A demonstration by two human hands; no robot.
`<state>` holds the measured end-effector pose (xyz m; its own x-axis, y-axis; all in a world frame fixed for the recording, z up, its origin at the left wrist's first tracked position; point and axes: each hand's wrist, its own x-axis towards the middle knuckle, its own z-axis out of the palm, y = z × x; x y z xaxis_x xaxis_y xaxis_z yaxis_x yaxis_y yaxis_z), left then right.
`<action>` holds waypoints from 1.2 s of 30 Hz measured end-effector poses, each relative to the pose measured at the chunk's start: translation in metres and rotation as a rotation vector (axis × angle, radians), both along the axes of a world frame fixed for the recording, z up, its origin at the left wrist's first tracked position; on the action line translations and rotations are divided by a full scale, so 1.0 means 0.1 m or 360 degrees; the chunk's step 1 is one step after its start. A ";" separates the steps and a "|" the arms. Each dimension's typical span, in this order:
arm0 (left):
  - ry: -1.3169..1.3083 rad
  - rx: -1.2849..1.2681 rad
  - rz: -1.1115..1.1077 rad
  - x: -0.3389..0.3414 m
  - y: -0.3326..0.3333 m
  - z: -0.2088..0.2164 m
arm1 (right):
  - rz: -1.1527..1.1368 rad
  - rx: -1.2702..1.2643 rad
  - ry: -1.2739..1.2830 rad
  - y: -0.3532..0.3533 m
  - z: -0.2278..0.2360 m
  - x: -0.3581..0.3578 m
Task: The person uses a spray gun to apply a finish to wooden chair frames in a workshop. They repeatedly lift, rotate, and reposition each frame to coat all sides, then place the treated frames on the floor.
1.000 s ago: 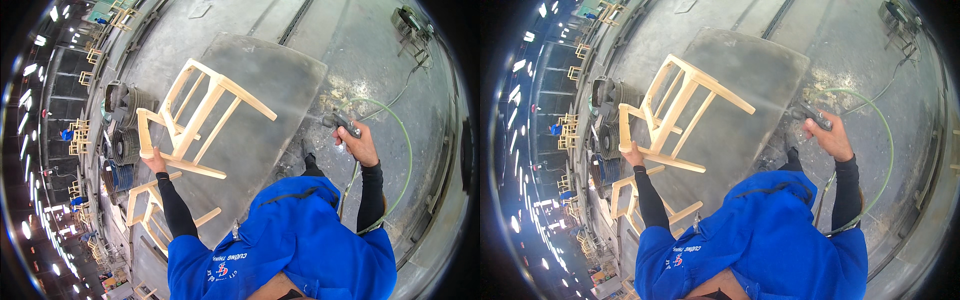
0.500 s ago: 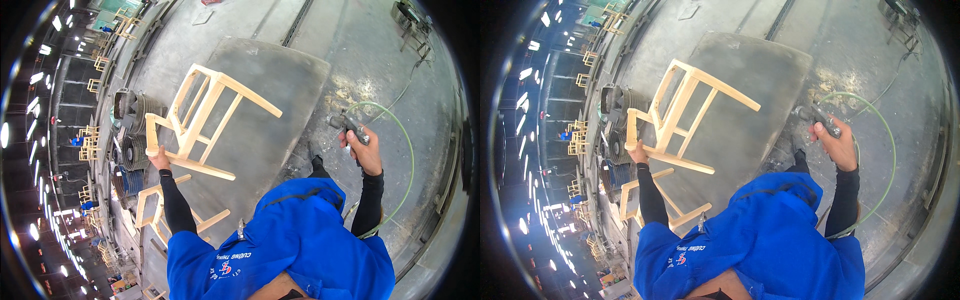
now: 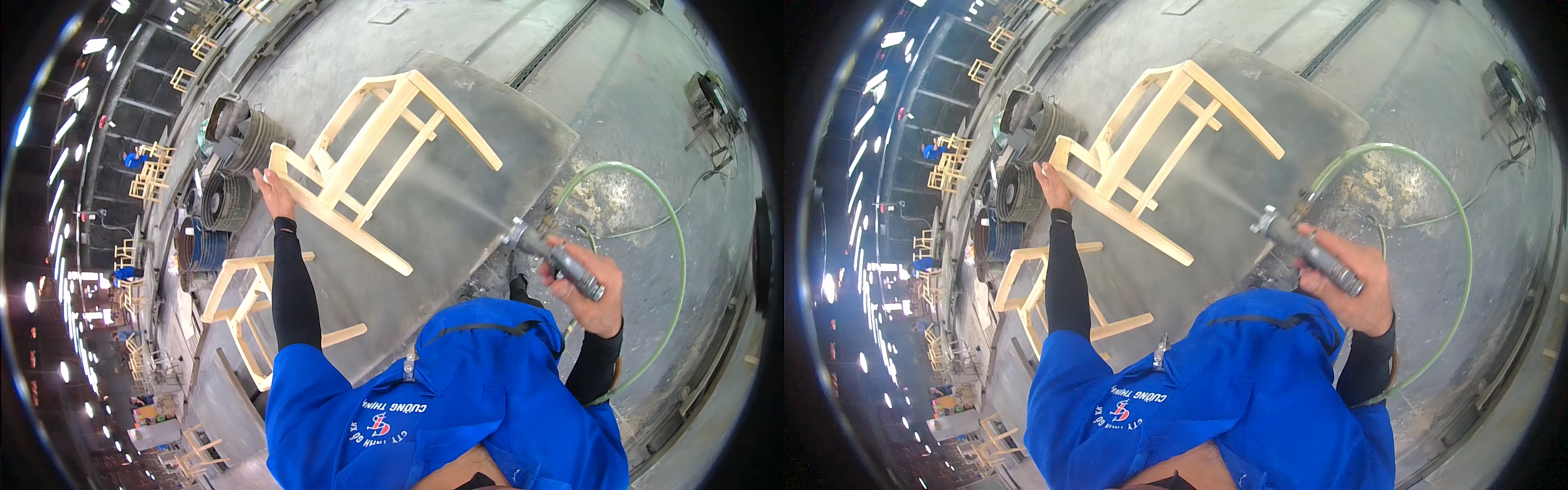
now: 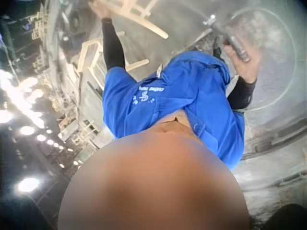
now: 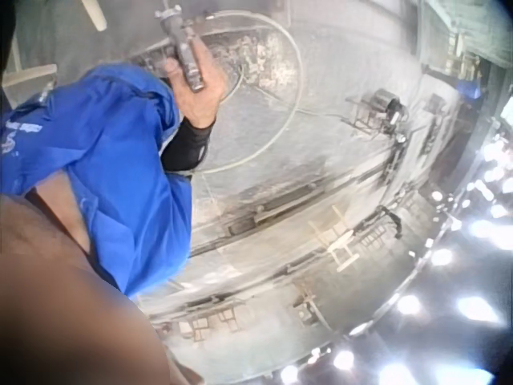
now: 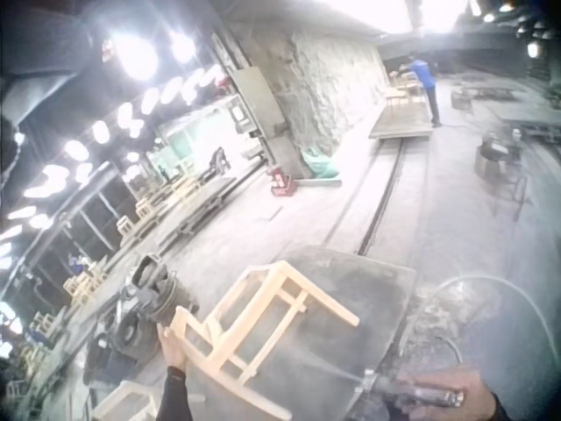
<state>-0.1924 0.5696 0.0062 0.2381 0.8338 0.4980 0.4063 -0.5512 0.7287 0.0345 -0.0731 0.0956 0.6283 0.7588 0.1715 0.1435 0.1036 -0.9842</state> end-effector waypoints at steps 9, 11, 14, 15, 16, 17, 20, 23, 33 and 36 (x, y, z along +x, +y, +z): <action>0.0158 0.0007 -0.0049 -0.16 0.16 0.31 | 0.0176 -0.0038 -0.0105 0.13 -0.11 -0.31; 0.0213 -0.0055 -0.0058 -0.18 0.24 0.30 | -0.0050 -0.0046 -0.0025 0.07 -0.18 -0.31; 0.0183 0.0004 -0.0077 -0.18 0.31 0.26 | -0.0437 -0.0082 0.0009 -0.01 -0.29 -0.32; 0.0167 0.0001 -0.0069 -0.17 0.33 0.25 | -0.0567 -0.0067 0.0033 -0.02 -0.33 -0.32; 0.0084 0.0029 -0.0090 -0.16 0.33 0.23 | -0.0686 -0.0113 0.0056 -0.02 -0.37 -0.32; 0.0048 0.0042 -0.0095 -0.15 0.34 0.22 | -0.0688 -0.0145 -0.0008 -0.01 -0.41 -0.33; -0.0011 0.0071 -0.0030 -0.09 0.37 0.18 | -0.0628 -0.0256 -0.0087 -0.03 -0.47 -0.43; 0.0042 0.0176 0.0025 -0.06 0.39 0.17 | -0.0305 -0.0146 0.0015 -0.01 -0.49 -0.62; 0.0325 0.0599 0.0244 0.01 0.37 0.12 | 0.0058 -0.0136 -0.0030 0.20 -0.36 -1.01; 0.0412 0.0489 0.0302 0.05 0.38 0.13 | 0.0137 -0.0158 -0.0074 0.24 -0.47 -1.11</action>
<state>-0.1879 0.6073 0.0195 0.2449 0.6975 0.6734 0.6687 -0.6245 0.4037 -0.0764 -0.0494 0.0490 0.5535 0.8241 0.1205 0.1840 0.0201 -0.9827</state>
